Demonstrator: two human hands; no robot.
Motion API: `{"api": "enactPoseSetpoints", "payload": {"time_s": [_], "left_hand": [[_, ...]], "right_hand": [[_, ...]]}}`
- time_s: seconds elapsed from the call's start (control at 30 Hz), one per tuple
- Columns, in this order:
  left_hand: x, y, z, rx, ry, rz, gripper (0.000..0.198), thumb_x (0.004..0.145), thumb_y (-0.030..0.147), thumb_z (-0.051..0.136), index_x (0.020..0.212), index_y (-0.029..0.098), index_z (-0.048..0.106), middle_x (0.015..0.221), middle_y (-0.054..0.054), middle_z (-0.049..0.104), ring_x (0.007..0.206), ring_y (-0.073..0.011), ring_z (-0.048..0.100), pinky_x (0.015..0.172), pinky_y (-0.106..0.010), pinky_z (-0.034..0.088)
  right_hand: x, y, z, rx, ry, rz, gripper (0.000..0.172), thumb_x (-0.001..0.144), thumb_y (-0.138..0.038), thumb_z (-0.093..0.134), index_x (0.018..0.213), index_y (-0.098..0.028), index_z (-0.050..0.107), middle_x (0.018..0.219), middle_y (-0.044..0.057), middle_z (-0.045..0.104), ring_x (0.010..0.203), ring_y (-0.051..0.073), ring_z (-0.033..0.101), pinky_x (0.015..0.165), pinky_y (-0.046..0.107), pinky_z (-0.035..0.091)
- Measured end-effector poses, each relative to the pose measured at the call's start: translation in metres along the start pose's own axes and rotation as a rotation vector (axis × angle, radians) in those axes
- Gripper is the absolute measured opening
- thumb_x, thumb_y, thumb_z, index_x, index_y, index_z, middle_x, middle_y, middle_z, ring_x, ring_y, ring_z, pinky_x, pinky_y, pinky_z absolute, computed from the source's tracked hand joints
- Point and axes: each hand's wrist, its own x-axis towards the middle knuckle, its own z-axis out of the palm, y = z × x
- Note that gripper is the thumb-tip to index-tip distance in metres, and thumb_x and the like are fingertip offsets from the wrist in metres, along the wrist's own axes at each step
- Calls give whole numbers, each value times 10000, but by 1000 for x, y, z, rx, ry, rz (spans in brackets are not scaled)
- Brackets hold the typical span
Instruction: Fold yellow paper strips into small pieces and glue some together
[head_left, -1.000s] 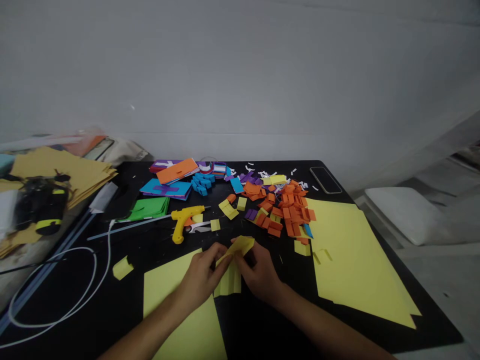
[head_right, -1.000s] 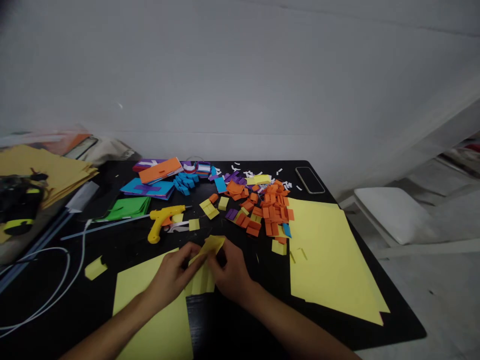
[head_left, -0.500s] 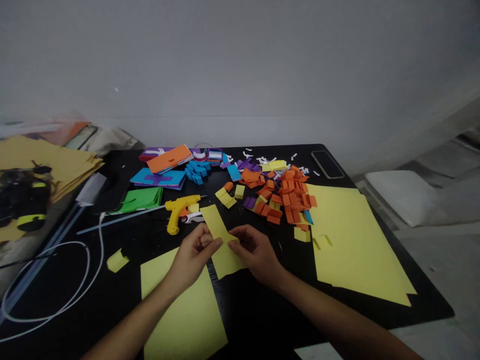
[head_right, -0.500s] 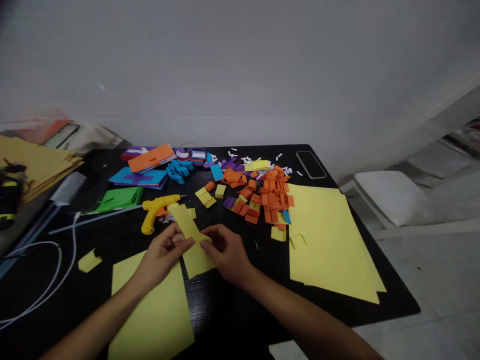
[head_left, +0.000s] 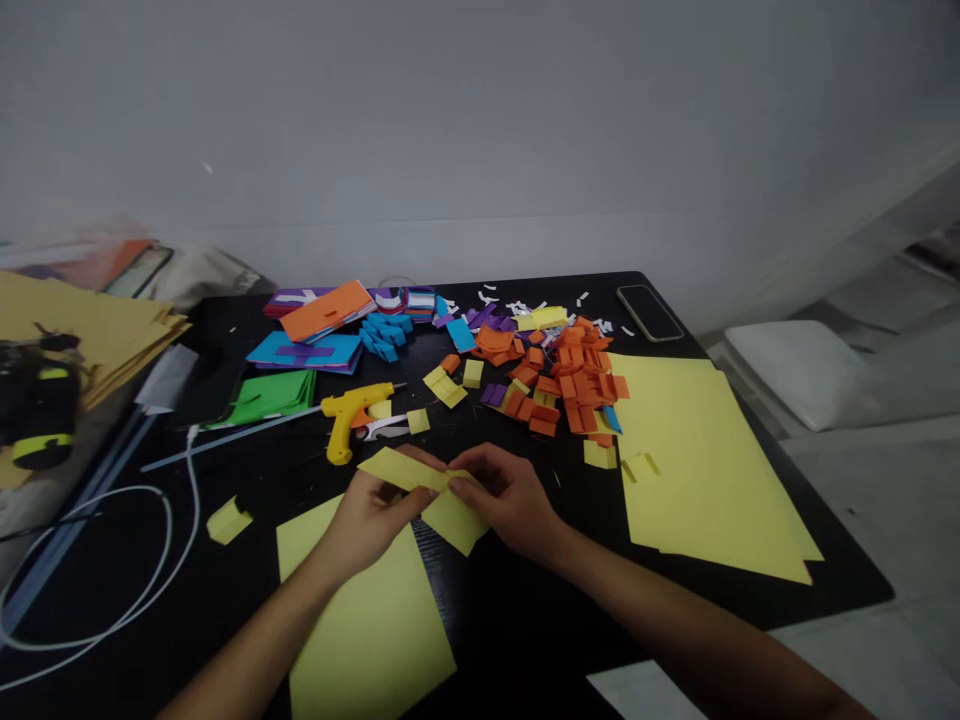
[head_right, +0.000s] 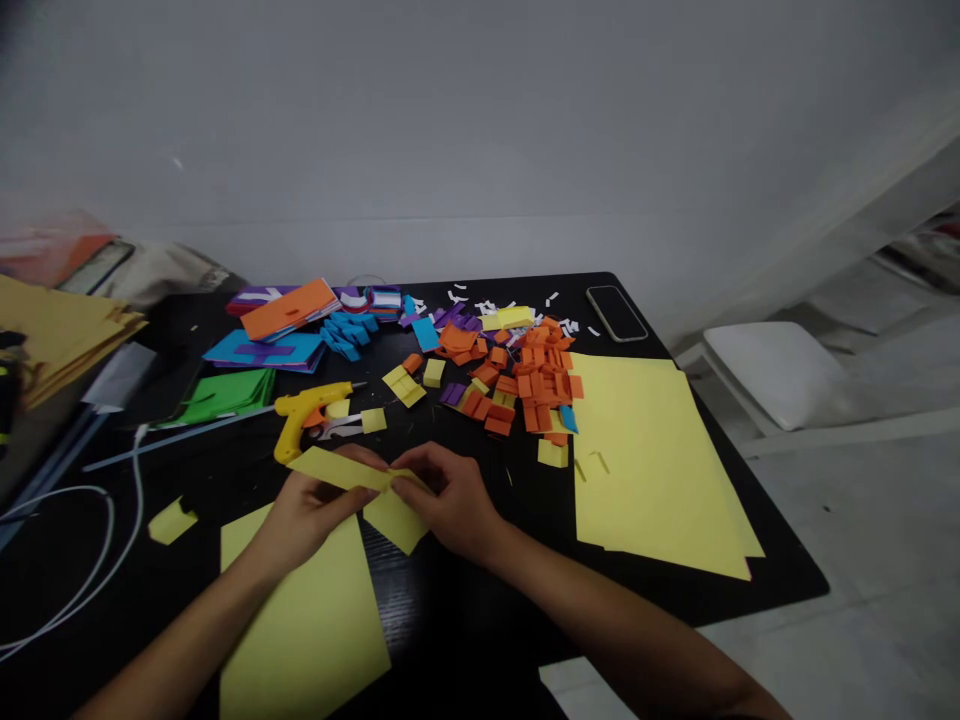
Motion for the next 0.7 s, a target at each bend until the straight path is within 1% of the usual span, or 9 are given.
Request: {"api": "enactPoseSetpoints", "payload": {"time_s": [0.1, 0.2, 0.37, 0.43, 0.57, 0.63, 0.7], "left_hand": [[0, 0, 2, 37, -18, 69, 144, 875, 289, 730, 959, 171, 739, 950, -79, 748, 881, -221, 710, 760, -293, 558], [-1, 0, 3, 63, -3, 92, 121, 883, 260, 713, 964, 175, 740, 947, -73, 737, 875, -214, 700, 753, -285, 547], [0, 0, 2, 57, -20, 76, 72, 856, 218, 722, 910, 177, 747, 887, -53, 726, 802, -192, 690, 689, -258, 533], [0, -1, 1, 54, -21, 51, 71, 856, 219, 725, 913, 181, 746, 871, -42, 725, 784, -185, 689, 687, -256, 534], [-2, -3, -1, 57, -18, 19, 87, 880, 235, 720, 955, 199, 744, 915, -36, 727, 838, -188, 694, 736, -263, 539], [-3, -3, -1, 53, -26, 35, 98, 901, 242, 703, 986, 207, 737, 950, -42, 723, 869, -193, 686, 751, -271, 532], [-4, -2, -2, 52, -60, 65, 101, 924, 246, 675, 999, 209, 731, 970, -51, 716, 884, -201, 677, 765, -289, 524]], "right_hand": [[0, 0, 0, -4, -1, -1, 163, 838, -331, 755, 953, -217, 737, 881, 26, 766, 794, 182, 704, 704, 287, 522], [-1, 0, 0, -9, -10, 1, 154, 838, -322, 753, 950, -216, 745, 885, 26, 772, 800, 183, 708, 715, 289, 525], [-2, 1, 0, -17, -15, 0, 183, 837, -328, 770, 979, -212, 762, 890, 32, 781, 791, 183, 711, 692, 281, 516], [-2, 2, 0, -22, -20, -5, 189, 856, -334, 754, 995, -207, 770, 898, 38, 786, 787, 180, 713, 683, 276, 513], [-1, 2, 0, -49, -31, -27, 196, 882, -321, 712, 1019, -200, 780, 899, 44, 789, 771, 174, 710, 667, 269, 508], [0, 1, 0, -47, -27, -26, 194, 875, -312, 710, 1016, -200, 780, 912, 44, 789, 796, 178, 714, 688, 272, 516], [1, -1, -1, -31, -23, -8, 185, 860, -305, 715, 1001, -200, 776, 927, 43, 787, 831, 186, 718, 719, 278, 526]]}}
